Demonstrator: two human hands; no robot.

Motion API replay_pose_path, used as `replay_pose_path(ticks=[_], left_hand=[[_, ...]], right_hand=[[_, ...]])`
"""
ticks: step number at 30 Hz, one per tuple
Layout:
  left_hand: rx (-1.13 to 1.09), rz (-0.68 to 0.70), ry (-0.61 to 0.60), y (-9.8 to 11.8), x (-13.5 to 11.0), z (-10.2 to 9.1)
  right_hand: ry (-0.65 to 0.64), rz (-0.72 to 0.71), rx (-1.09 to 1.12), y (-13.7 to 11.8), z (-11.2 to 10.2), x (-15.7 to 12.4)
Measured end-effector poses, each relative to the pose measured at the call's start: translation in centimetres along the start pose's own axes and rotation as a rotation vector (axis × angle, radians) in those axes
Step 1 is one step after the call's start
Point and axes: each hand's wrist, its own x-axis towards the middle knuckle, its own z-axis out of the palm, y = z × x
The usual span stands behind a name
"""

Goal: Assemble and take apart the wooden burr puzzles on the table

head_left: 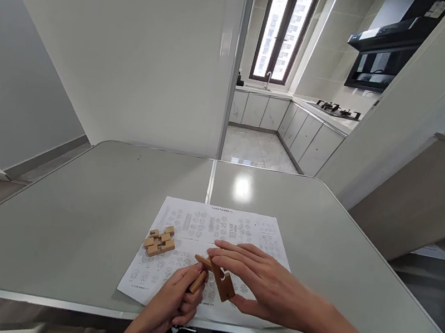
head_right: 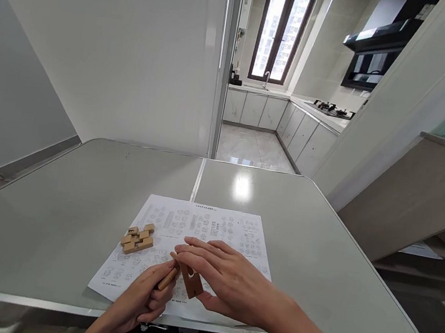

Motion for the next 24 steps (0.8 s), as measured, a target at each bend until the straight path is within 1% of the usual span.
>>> replay_pose_path(ticks=[5, 12, 20, 24], left_hand=[[0.006, 0.008, -0.031, 0.1, -0.3, 0.1], [0.006, 0.012, -0.028, 0.2, -0.3, 0.2], [-0.001, 0.052, -0.004, -0.3, -0.1, 0.0], [-0.005, 0.047, 0.016, -0.1, -0.2, 0.3]], right_hand=[[-0.059, -0.056, -0.023, 0.0, -0.8, 0.2], [-0.119, -0.132, -0.162, -0.2, -1.2, 1.2], [-0.140, -0.229, -0.349, -0.2, -1.5, 1.8], [-0.143, -0.230, -0.380, -0.5, -1.8, 2.1]])
